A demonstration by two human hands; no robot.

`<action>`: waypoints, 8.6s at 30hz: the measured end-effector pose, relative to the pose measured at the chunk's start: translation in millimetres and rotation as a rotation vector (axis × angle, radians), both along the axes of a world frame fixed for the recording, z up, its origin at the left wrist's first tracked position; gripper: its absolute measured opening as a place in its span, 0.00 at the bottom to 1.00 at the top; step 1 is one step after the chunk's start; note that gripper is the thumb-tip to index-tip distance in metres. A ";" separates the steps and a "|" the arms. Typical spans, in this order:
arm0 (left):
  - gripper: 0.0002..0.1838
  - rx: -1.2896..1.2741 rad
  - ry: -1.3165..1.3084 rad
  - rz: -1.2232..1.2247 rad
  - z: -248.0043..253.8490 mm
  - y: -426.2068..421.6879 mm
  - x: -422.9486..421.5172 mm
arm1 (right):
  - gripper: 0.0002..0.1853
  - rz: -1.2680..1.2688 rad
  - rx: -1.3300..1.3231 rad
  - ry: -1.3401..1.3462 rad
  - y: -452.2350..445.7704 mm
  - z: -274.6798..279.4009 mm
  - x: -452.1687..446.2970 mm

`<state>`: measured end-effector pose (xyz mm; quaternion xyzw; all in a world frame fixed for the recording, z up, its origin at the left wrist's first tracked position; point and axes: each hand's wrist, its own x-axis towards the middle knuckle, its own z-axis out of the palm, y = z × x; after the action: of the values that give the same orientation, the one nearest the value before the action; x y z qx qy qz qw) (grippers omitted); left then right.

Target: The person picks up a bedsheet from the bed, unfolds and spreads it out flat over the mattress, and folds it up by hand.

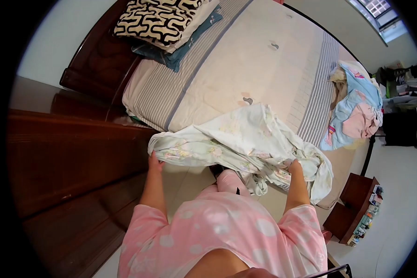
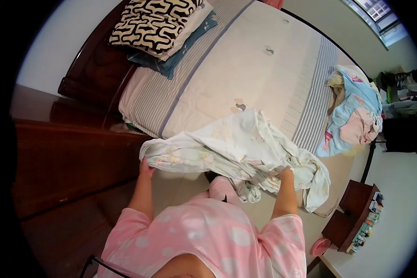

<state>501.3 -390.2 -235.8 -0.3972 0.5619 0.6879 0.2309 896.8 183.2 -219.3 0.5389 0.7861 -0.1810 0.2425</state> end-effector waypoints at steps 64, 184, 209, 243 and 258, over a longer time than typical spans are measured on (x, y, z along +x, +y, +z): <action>0.11 -0.314 1.750 -1.282 283.5 214.7 -52.1 | 0.28 1.425 -0.464 0.389 -125.4 217.4 -387.8; 0.18 -0.832 0.149 -0.360 -216.8 172.9 -427.2 | 0.20 0.381 0.040 1.074 148.5 -201.3 -926.2; 0.55 -0.849 0.553 -1.676 -153.5 384.4 -231.2 | 0.18 -0.068 -0.155 0.436 163.4 -197.1 -520.5; 0.55 -0.913 0.355 -1.675 -175.1 425.6 -253.6 | 0.24 -0.203 0.334 0.824 418.7 -209.4 -639.3; 0.24 -1.051 0.762 -1.705 -162.7 675.6 -528.6 | 0.61 0.102 -0.036 -0.182 314.2 -222.3 -582.9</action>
<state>-27.3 285.4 -398.4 0.3176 0.9148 0.0499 0.2446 313.9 497.4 -441.6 0.5078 0.7840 -0.1327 0.3315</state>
